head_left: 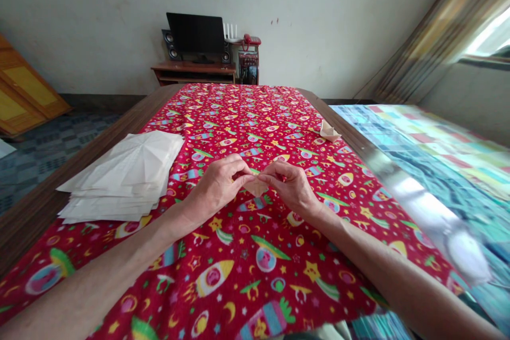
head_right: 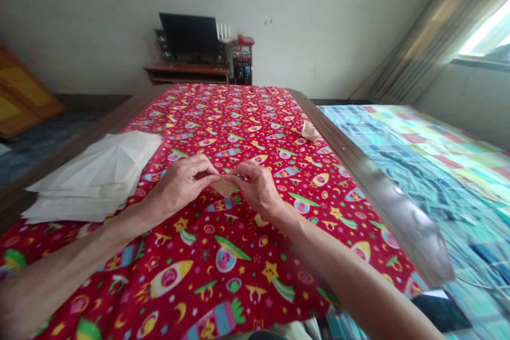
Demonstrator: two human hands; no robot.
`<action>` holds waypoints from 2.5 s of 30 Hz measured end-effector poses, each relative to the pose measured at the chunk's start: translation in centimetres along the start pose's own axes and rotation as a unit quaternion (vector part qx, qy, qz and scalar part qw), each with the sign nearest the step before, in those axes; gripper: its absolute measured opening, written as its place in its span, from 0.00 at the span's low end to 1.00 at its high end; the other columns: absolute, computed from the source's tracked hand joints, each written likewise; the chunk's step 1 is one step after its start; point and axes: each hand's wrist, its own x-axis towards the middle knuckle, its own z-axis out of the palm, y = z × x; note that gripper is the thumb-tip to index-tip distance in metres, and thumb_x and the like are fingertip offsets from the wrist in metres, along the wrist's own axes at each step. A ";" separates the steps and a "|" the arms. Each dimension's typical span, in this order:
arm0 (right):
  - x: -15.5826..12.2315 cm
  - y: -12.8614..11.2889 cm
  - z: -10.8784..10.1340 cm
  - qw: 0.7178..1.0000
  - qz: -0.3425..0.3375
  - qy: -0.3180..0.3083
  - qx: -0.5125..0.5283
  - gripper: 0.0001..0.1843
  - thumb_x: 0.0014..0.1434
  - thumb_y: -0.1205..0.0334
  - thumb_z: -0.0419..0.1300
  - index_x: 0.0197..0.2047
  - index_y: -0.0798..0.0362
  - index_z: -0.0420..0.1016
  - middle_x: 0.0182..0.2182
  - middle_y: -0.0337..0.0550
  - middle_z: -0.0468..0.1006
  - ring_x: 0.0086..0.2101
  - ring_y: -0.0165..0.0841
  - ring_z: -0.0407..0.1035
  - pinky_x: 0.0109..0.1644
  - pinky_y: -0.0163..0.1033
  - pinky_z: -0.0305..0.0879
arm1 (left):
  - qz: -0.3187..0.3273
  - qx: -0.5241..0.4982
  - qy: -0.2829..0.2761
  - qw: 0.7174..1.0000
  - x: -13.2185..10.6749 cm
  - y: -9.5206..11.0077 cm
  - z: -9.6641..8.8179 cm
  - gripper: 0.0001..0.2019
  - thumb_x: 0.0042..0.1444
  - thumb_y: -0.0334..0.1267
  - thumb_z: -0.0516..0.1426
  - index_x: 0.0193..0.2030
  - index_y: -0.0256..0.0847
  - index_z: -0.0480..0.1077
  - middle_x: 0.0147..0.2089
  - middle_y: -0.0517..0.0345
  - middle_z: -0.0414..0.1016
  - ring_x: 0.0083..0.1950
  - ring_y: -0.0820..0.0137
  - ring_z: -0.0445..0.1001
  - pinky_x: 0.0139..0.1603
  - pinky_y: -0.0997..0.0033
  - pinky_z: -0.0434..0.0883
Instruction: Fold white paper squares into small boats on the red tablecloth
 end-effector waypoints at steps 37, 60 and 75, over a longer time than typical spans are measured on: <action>0.2 3.2 -1.4 0.927 0.034 -0.034 -0.372 0.09 0.61 0.61 0.52 0.30 0.52 0.68 0.25 0.41 0.74 0.27 0.30 0.66 0.32 0.34 0.52 | -0.095 0.193 -0.079 0.973 -2.0 -5.1 1.1 0.05 0.57 0.34 0.52 0.30 0.40 0.66 0.32 0.57 0.69 0.32 0.68 0.69 0.33 0.70 0.66; -1.8 0.2 -0.5 0.877 -0.182 -0.185 -0.405 0.22 0.65 0.68 0.47 0.62 0.56 0.63 0.59 0.53 0.66 0.58 0.41 0.60 0.60 0.50 0.56 | 0.025 0.181 -0.228 0.956 -3.4 -0.3 2.2 0.24 0.68 0.46 0.41 0.65 0.38 0.56 0.69 0.50 0.53 0.71 0.64 0.48 0.69 0.57 0.47; -2.9 0.7 -2.7 0.908 -0.107 -0.192 -0.356 0.19 0.68 0.59 0.46 0.56 0.54 0.69 0.56 0.49 0.70 0.57 0.38 0.63 0.59 0.48 0.60 | 0.004 0.182 -0.223 0.958 -4.4 -1.0 -0.9 0.20 0.67 0.41 0.43 0.61 0.42 0.63 0.64 0.54 0.63 0.66 0.64 0.59 0.66 0.54 0.54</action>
